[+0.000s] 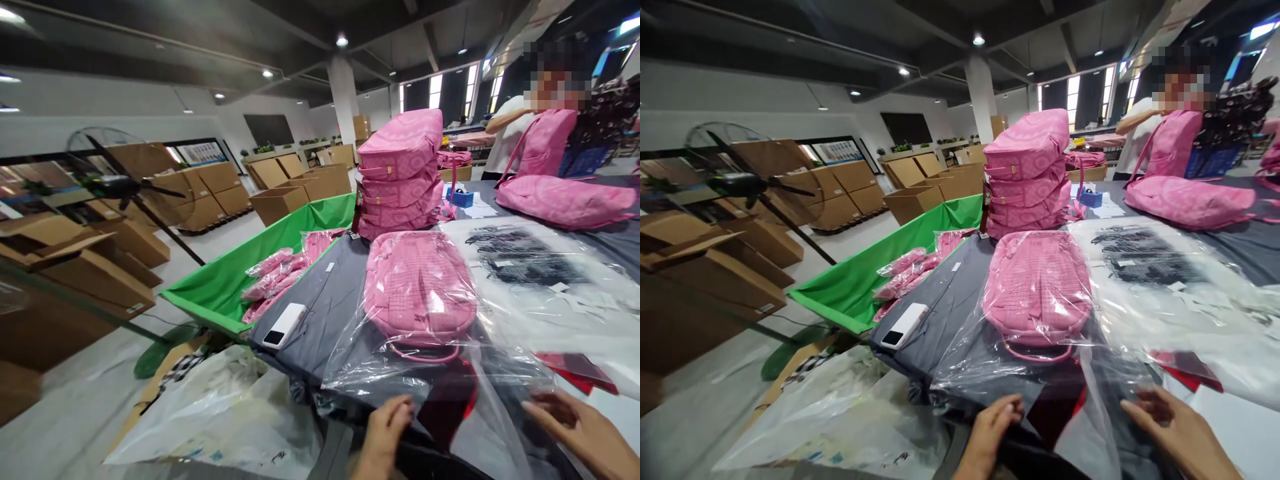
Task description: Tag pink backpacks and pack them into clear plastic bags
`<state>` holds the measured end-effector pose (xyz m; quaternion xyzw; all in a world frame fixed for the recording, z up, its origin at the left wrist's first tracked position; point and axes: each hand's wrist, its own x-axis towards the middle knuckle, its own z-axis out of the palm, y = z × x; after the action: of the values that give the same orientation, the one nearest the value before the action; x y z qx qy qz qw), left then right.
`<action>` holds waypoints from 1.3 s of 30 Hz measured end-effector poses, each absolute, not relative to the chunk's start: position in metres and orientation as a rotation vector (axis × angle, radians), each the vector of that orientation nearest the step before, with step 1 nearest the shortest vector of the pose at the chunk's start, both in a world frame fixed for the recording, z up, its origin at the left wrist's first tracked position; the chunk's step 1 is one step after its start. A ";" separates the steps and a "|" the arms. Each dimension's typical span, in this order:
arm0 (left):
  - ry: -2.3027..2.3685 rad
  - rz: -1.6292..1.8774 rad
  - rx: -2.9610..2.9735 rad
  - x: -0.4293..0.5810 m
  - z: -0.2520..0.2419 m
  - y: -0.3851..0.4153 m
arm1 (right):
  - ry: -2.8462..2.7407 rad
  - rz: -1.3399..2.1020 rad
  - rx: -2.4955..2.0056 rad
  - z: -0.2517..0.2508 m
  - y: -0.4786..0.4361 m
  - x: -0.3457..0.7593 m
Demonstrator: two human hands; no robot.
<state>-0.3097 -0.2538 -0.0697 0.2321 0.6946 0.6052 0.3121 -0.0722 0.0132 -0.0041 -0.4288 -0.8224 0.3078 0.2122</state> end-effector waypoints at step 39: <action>1.830 0.632 2.287 -0.276 -0.018 -0.113 | -2.334 0.560 -0.922 -0.049 -0.091 -0.052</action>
<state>-0.2761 -0.1127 -0.0178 0.7612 0.6091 0.2103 0.0724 -0.0524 -0.0909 -0.0492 -0.3441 -0.8710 0.2090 0.2815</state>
